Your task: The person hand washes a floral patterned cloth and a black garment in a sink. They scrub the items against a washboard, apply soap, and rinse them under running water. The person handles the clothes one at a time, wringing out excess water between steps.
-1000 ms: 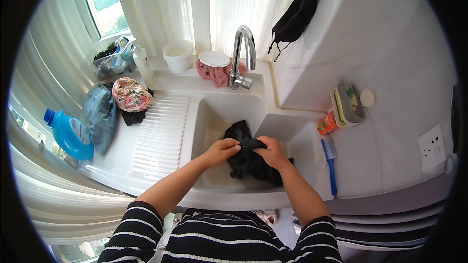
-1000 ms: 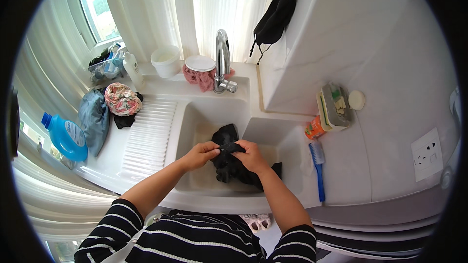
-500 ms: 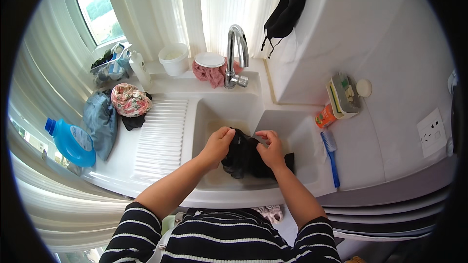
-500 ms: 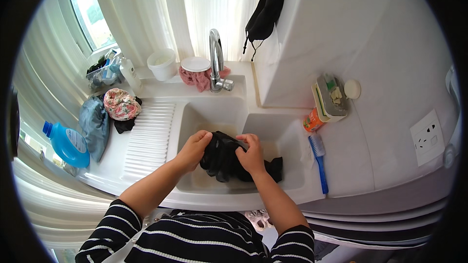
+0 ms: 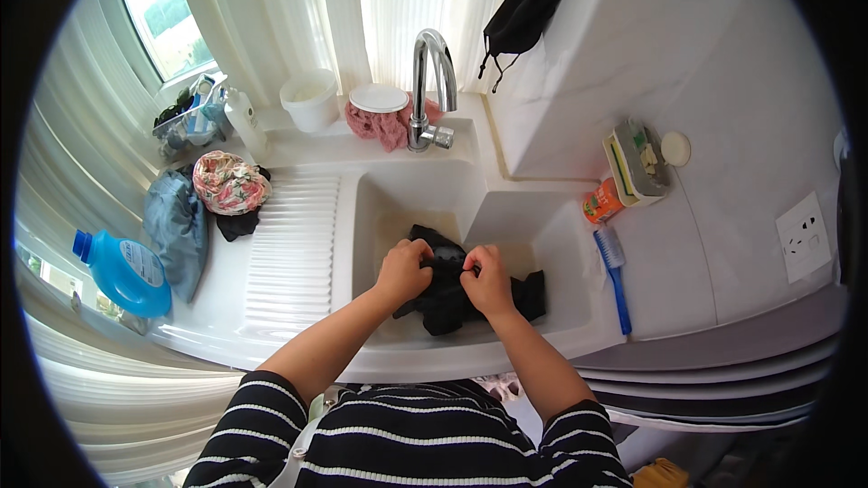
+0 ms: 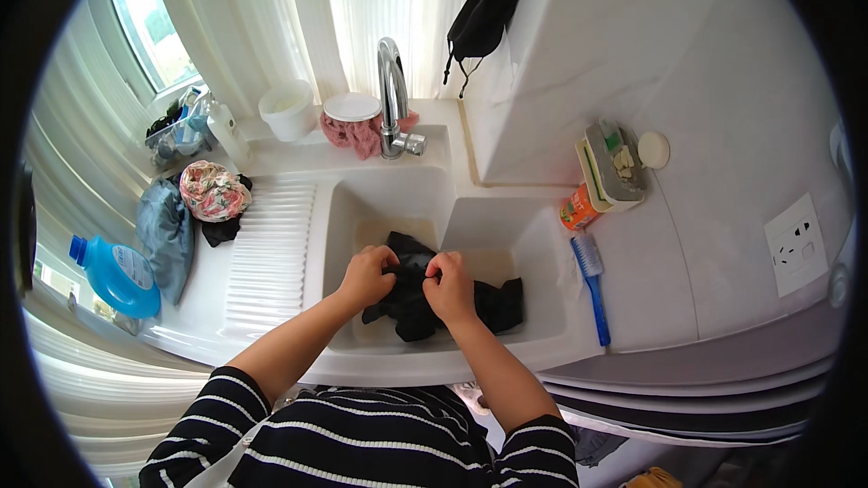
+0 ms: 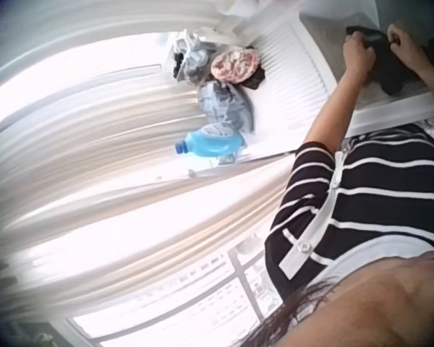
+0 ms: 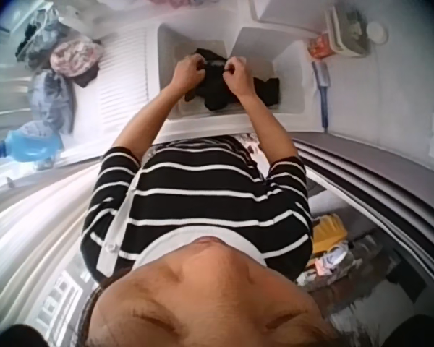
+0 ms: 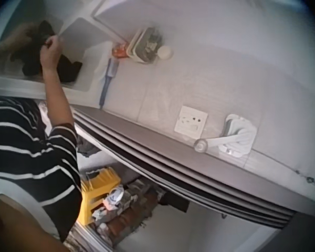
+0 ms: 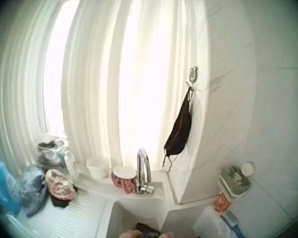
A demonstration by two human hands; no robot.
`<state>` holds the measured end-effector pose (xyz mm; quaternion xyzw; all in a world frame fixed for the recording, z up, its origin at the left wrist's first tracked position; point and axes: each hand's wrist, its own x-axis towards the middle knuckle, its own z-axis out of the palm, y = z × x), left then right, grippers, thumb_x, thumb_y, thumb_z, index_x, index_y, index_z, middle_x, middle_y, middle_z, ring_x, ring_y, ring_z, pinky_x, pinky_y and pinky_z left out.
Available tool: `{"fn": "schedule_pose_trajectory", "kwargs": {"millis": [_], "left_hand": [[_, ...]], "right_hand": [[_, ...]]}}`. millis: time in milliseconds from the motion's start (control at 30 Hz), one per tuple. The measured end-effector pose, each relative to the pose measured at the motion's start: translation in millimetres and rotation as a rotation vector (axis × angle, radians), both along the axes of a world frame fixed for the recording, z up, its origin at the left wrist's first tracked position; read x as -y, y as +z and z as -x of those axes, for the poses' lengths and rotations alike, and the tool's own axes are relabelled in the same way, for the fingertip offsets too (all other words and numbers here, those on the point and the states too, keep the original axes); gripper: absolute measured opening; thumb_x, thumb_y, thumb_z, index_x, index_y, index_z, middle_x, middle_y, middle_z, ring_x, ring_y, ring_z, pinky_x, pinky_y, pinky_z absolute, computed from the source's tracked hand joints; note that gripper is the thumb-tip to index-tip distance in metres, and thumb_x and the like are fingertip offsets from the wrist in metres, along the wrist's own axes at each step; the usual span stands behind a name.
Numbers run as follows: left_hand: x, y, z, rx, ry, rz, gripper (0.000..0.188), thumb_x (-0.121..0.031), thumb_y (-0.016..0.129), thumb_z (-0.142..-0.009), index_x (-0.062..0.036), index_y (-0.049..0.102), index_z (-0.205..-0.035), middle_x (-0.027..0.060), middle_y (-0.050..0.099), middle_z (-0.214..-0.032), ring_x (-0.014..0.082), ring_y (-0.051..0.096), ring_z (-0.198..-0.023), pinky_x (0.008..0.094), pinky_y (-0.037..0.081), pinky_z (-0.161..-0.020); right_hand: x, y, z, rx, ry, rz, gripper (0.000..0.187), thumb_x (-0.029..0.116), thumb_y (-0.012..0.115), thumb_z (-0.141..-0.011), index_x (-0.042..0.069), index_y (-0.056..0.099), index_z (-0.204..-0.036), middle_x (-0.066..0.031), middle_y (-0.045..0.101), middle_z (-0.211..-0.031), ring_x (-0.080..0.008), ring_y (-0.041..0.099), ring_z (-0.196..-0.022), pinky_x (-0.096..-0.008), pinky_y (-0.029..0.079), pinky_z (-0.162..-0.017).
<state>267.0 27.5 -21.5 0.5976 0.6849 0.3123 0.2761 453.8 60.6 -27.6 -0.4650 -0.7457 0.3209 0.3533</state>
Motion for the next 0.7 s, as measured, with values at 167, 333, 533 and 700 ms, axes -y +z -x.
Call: {"fn": "schedule_pose_trajectory", "kwargs": {"millis": [167, 333, 533, 700], "left_hand": [[-6.6, 7.3, -1.8, 0.33, -0.011, 0.341, 0.022, -0.013, 0.069, -0.078, -0.0004, 0.068, -0.096, 0.015, 0.067, -0.083, 0.0253, 0.064, -0.075, 0.0351, 0.05, -0.069], [-2.5, -0.5, -18.9, 0.111, -0.054, 0.073, 0.027, -0.023, 0.07, -0.082, 0.0002, 0.069, -0.097, 0.0128, 0.067, -0.08, 0.02, 0.062, -0.073, 0.0333, 0.049, -0.068], [1.5, 26.0, -15.7, 0.37, 0.046, 0.265, 0.028, -0.025, 0.069, -0.083, 0.0003, 0.069, -0.096, 0.012, 0.068, -0.079, 0.0193, 0.063, -0.072, 0.0345, 0.049, -0.067], [-5.1, -11.7, 5.0, 0.25, 0.121, 0.203, 0.03, -0.026, 0.07, -0.082, -0.0001, 0.069, -0.099, 0.016, 0.07, -0.086, 0.0262, 0.066, -0.081, 0.0365, 0.051, -0.074]], "right_hand": [[10.4, -6.2, 1.6, 0.375, 0.077, -0.253, 0.021, 0.011, 0.07, -0.071, 0.007, 0.068, -0.092, -0.0173, 0.042, -0.139, -0.0297, 0.055, -0.106, -0.0443, 0.046, -0.088], [16.6, 1.7, 34.0, 0.841, 0.004, -0.08, 0.027, 0.02, 0.066, -0.078, 0.008, 0.07, -0.101, -0.0175, 0.021, -0.156, -0.0345, 0.036, -0.134, -0.0624, 0.033, -0.103], [5.1, -37.6, 26.9, 0.65, -0.014, -0.08, 0.017, 0.01, 0.069, -0.075, 0.003, 0.073, -0.09, -0.0212, 0.044, -0.143, -0.0365, 0.047, -0.125, -0.0462, 0.04, -0.101], [20.9, 29.6, 14.1, 0.391, 0.13, -0.351, 0.008, 0.009, 0.072, -0.076, 0.004, 0.074, -0.082, -0.0221, 0.056, -0.129, -0.035, 0.053, -0.116, -0.0409, 0.045, -0.093]]}}
